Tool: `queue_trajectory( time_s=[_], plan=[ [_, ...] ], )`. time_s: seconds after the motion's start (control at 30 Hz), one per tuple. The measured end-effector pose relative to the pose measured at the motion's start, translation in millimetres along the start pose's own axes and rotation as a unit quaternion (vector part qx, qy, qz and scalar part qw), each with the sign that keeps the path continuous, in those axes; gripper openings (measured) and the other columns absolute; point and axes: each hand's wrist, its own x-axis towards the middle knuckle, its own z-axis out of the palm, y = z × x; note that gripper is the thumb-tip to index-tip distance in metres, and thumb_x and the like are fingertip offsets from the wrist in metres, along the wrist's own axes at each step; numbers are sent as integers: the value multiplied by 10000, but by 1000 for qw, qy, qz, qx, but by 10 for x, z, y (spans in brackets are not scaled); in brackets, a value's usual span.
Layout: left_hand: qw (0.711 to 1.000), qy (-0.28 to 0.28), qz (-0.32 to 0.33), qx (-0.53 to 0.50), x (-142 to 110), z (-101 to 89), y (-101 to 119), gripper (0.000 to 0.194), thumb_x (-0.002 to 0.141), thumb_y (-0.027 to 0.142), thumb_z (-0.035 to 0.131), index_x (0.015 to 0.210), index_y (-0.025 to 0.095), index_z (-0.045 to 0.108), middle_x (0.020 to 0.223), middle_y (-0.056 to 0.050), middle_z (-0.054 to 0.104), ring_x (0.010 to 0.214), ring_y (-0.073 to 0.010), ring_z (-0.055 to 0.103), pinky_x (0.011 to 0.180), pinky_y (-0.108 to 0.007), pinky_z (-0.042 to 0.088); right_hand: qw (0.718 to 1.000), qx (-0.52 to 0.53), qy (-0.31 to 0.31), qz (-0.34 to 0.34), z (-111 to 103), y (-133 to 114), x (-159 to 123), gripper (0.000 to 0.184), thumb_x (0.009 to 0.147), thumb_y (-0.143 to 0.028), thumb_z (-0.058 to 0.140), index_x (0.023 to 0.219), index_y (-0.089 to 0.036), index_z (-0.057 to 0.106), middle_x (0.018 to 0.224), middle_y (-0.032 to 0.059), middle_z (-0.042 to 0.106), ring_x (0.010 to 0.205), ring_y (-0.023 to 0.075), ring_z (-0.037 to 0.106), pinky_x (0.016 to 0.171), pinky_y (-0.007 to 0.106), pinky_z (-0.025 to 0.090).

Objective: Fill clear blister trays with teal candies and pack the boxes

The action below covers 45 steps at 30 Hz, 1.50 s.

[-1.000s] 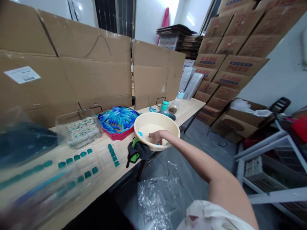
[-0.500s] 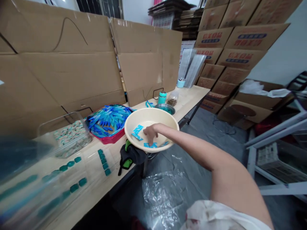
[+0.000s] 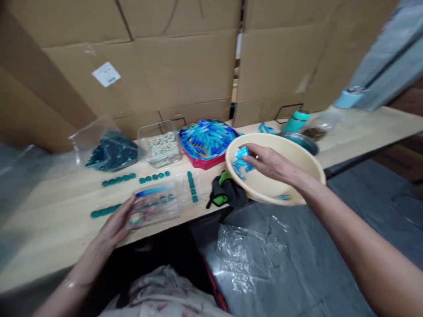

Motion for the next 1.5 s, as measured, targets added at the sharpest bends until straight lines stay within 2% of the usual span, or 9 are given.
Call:
queue_trajectory(
  time_s=[0.2,0.5,0.63,0.77,0.87,0.97,1.07,1.17,1.5],
  plan=[
    [985,-147,42,81,0,23,-114,303,816,384,563,1029,168,550,1086,-173,644,844,-281,662,649,-387,545,971,117,-49,-203,339,-1444,71,320,876,-298,499,1180,-201,531,1003,81,622,885,173,576,764,282,448],
    [984,-146,102,21,-115,-380,-90,362,819,385,564,1098,154,550,1069,-151,647,836,-249,661,625,-343,551,901,87,-200,-375,853,-2261,176,295,873,-295,521,1148,-201,576,928,83,622,896,181,562,778,288,446],
    [990,-95,108,-13,-249,-721,-41,391,816,381,572,1108,121,558,1047,-172,659,860,-259,661,702,-371,549,930,55,-101,-350,912,-2424,231,236,879,-343,499,941,-160,634,891,105,613,876,195,559,758,301,446],
    [988,9,147,-43,-512,-1288,49,391,797,355,604,1110,124,565,1041,-171,667,844,-247,670,708,-342,552,958,68,-35,-276,1068,-2462,525,230,903,-280,446,855,-148,629,826,86,624,795,180,588,729,293,456],
    [977,109,174,-56,-753,-1745,69,369,772,337,637,1081,144,575,1016,-148,680,806,-234,678,655,-316,561,941,80,-71,-321,1380,-2729,729,217,881,-177,456,1042,-153,599,1020,101,623,953,189,582,818,303,457],
    [966,179,180,-57,-982,-2128,17,367,770,349,634,1078,160,567,1008,-137,684,772,-234,682,601,-326,565,919,41,-156,-361,1785,-3163,745,303,849,-274,541,1116,-135,579,1111,134,607,1065,234,542,890,357,439],
    [953,232,178,-77,-1166,-2410,-89,370,788,350,613,1105,168,554,1010,-133,687,747,-221,685,597,-330,568,912,-25,-194,-360,2137,-3488,611,818,659,-515,701,1298,-77,438,1317,239,447,1225,362,401,955,483,376],
    [945,257,173,-103,-1267,-2588,-219,387,808,339,590,1147,158,542,1025,-144,683,784,-231,685,635,-342,571,920,-61,-184,-341,2326,-3584,450,1032,576,-611,708,1369,-64,338,1401,273,319,1281,414,302,1001,544,295],
    [938,235,183,-175,-1127,-2719,-361,351,845,350,536,1110,124,577,1056,-152,669,765,-199,681,638,-321,573,871,-81,-116,-470,2331,-3487,201,479,817,-202,521,1272,-66,458,1310,234,456,1176,308,469,954,430,410]
  ],
)
